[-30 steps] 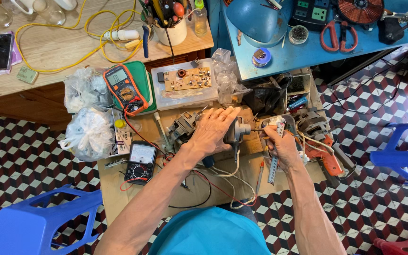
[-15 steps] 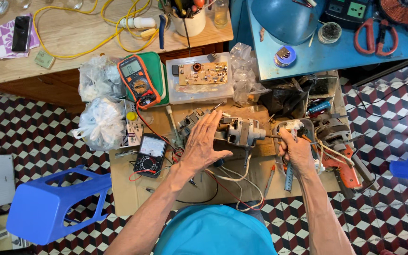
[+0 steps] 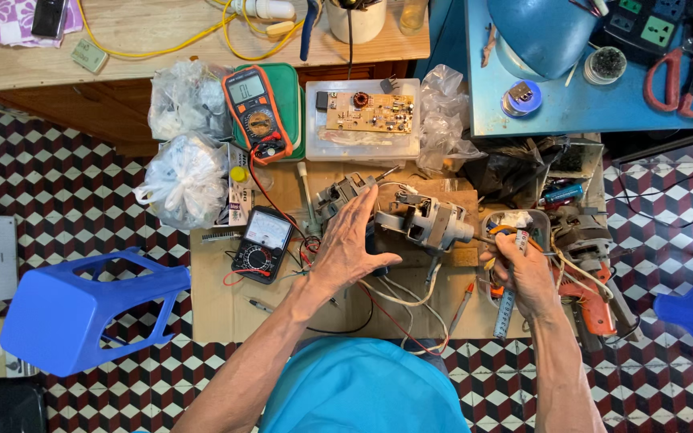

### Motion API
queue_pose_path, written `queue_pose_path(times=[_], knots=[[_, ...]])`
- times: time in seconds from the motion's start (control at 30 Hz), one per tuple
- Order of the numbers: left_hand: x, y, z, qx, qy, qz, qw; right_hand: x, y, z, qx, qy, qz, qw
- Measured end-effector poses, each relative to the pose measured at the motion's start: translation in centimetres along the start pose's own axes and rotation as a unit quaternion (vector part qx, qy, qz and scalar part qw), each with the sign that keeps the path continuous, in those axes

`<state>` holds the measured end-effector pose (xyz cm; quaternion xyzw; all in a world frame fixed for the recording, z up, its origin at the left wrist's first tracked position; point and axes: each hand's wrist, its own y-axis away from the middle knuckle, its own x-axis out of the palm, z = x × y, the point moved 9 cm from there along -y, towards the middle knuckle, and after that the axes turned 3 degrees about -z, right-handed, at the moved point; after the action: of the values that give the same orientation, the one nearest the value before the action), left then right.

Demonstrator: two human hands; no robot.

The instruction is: The person works at a cluttered repair bench on a small electric motor, handling its wires and using multimeter test probes on the motor's terminals. They pick up pliers to work on the wiring, then hold a measuring tape against the motor to measure it.

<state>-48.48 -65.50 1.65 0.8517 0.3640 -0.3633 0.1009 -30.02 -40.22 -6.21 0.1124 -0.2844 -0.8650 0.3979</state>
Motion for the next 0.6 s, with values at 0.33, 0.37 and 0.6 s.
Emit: queue_pose_path(times=[0.33,0.37,0.6], knots=[[1.7,0.8,1.2,-0.096,0.098,-0.01,0.991,-0.2,0.8,0.1,-0.004,0.134,-0.056,0.989],[1.8,0.9,1.2,-0.099,0.1,-0.013,0.99,0.2,1.0,0.6,-0.032,0.121,-0.03,0.992],[2.1,1.0,1.4,-0.104,0.111,-0.015,0.988,0.3,0.6,0.2,0.001,0.089,-0.039,0.995]])
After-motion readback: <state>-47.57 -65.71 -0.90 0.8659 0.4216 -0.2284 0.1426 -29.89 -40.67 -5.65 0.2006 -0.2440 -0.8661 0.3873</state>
